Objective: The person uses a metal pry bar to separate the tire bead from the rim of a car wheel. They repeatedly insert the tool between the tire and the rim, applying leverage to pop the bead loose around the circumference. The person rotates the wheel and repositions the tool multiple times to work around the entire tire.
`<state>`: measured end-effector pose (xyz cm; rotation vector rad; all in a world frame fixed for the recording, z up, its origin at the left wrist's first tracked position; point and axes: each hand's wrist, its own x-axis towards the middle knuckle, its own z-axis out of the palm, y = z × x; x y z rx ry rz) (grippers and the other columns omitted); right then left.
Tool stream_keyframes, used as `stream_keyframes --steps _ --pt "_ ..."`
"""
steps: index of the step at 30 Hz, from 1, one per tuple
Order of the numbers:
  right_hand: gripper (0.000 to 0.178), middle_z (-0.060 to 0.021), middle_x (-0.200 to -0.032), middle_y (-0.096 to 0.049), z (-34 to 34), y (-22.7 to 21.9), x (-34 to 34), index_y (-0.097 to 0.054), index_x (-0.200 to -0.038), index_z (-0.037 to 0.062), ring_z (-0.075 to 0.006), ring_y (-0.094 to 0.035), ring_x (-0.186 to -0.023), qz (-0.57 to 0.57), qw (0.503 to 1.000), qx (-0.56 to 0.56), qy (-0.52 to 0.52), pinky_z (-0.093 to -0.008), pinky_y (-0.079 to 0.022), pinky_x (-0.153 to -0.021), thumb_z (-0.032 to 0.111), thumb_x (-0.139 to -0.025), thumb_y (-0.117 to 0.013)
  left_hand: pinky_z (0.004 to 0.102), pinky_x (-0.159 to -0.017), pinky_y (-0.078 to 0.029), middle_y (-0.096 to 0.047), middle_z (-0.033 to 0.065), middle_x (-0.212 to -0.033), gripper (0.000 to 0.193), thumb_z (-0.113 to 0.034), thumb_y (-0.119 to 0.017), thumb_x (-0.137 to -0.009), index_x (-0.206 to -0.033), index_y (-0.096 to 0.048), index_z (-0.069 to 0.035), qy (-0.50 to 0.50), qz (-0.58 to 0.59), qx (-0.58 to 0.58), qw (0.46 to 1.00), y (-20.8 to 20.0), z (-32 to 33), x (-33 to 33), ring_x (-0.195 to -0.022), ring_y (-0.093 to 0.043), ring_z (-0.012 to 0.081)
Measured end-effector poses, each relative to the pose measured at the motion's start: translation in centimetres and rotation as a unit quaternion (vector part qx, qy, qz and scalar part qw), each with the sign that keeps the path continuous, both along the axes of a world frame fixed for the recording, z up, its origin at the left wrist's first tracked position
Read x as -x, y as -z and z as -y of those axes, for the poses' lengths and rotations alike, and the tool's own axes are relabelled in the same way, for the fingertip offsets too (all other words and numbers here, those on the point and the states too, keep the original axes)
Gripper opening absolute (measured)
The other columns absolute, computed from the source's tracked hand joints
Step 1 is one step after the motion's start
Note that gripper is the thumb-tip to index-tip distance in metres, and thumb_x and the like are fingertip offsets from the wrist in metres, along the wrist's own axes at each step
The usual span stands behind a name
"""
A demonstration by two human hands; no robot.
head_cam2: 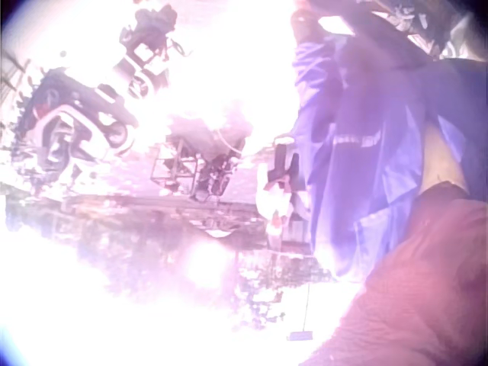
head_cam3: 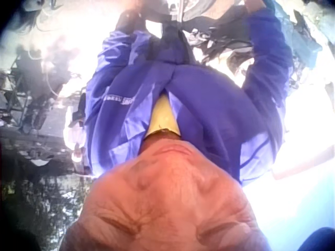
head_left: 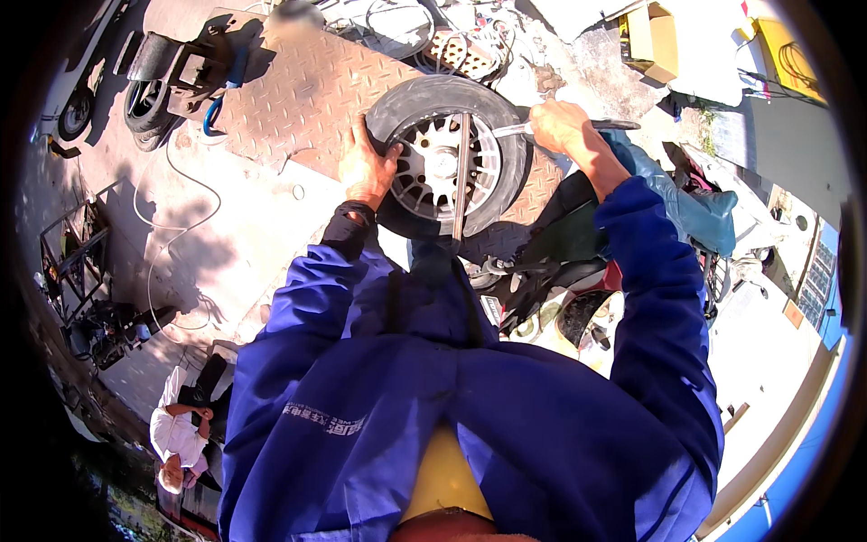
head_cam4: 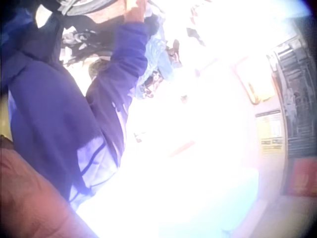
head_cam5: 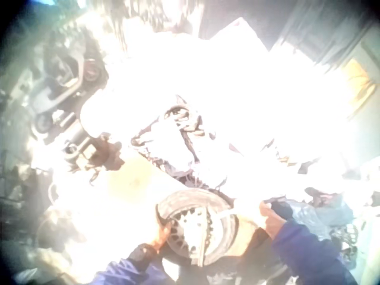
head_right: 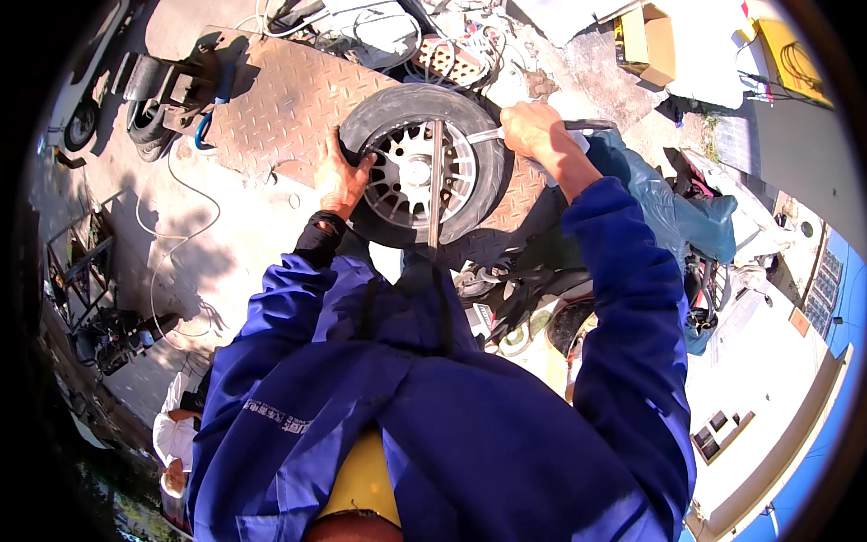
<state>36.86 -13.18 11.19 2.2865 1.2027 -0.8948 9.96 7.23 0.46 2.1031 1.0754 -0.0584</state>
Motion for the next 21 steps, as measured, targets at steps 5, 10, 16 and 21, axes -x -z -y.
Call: stream_keyframes --steps 5,10,16,21 --pt "0.023 -0.0176 -0.104 -0.077 -0.6 -0.3 -0.2 -0.077 -0.103 0.0079 -0.0390 -0.073 -0.100 0.020 0.998 0.066 0.010 -0.0484 -0.058 -0.085 0.019 -0.095 -0.058 0.0493 -0.104 -0.051 -0.054 0.0247 -0.142 0.089 -0.028 -0.087 -0.080 -0.152 -0.041 -0.006 -0.010 -0.005 0.015 1.000 -1.0 0.4 -0.1 -0.127 -0.059 0.0454" --pt "0.026 -0.0177 -0.099 -0.075 4.1 3.9 -2.9 -0.075 -0.102 0.0143 -0.0403 -0.070 -0.100 -0.034 0.999 -0.019 0.009 -0.0518 -0.054 -0.089 0.031 -0.098 -0.056 0.0483 -0.105 -0.051 -0.055 0.0237 -0.143 0.087 -0.027 -0.087 -0.080 -0.151 -0.042 -0.003 0.006 0.021 -0.004 1.000 -0.8 0.7 0.2 -0.128 -0.058 0.0440" --pt "0.025 -0.0175 -0.091 -0.077 -0.7 0.9 4.3 -0.079 -0.096 0.0088 -0.0365 -0.076 -0.090 0.087 0.995 -0.009 -0.050 -0.0464 -0.060 -0.078 0.022 -0.097 -0.058 0.0479 -0.105 -0.051 -0.055 0.0240 -0.143 0.086 -0.028 -0.086 -0.080 -0.151 -0.042 -0.004 -0.011 0.000 -0.013 1.000 0.0 0.3 1.0 -0.128 -0.058 0.0436" --pt "0.023 -0.0146 -0.083 -0.077 1.9 0.5 5.3 -0.079 -0.089 0.0058 -0.0295 -0.078 -0.079 0.117 0.989 -0.072 -0.058 -0.0442 -0.061 -0.070 0.017 -0.093 -0.060 0.0484 -0.106 -0.051 -0.054 0.0229 -0.145 0.089 -0.029 -0.086 -0.079 -0.152 -0.040 -0.005 -0.001 -0.001 -0.004 1.000 -0.5 0.4 0.2 -0.130 -0.057 0.0430"
